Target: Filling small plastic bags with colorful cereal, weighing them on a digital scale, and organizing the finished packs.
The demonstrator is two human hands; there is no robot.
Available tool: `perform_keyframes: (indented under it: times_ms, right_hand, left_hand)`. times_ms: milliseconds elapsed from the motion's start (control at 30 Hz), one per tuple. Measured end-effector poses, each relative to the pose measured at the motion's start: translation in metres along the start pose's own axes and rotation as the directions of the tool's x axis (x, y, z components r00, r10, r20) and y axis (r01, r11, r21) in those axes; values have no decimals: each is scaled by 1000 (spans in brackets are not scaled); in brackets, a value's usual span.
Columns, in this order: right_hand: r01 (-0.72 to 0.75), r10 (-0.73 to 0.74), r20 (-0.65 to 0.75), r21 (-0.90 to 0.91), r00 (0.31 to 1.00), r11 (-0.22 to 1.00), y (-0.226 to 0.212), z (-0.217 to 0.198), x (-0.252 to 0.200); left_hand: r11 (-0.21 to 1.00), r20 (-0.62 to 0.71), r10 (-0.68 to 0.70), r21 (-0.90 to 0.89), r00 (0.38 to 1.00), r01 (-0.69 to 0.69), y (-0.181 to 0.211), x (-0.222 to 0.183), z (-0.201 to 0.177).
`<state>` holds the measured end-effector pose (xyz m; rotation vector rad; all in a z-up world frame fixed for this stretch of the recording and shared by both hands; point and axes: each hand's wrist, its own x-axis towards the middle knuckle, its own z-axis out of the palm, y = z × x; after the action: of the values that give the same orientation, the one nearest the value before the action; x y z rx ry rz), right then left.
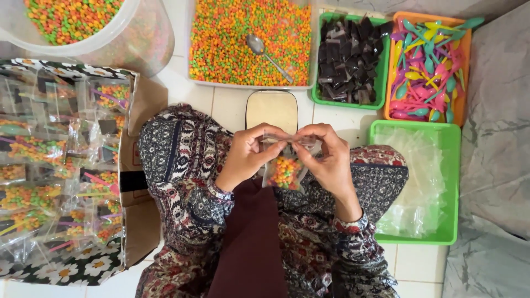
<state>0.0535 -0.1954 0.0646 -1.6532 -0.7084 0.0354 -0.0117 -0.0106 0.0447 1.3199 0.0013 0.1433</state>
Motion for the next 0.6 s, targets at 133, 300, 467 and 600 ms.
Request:
perform_keyframes:
  times_ms: [133, 300, 467, 600]
  right_hand:
    - [-3, 3, 4, -29, 1000, 1000, 7, -1, -3]
    - [27, -27, 1, 21, 1000, 999, 10, 0, -6]
    - [30, -30, 3, 5, 1000, 1000, 8, 1, -7]
    - [27, -27, 14, -25, 1000, 999, 18, 1, -9]
  left_hand:
    - [1000, -4, 17, 19, 1000, -17, -9, 2, -2]
    - [997, 38, 55, 42, 998, -57, -10, 6, 1]
    - [992, 52, 87, 82, 995, -91, -5, 9, 1]
    - [983, 26, 107, 148, 994, -110, -8, 8, 2]
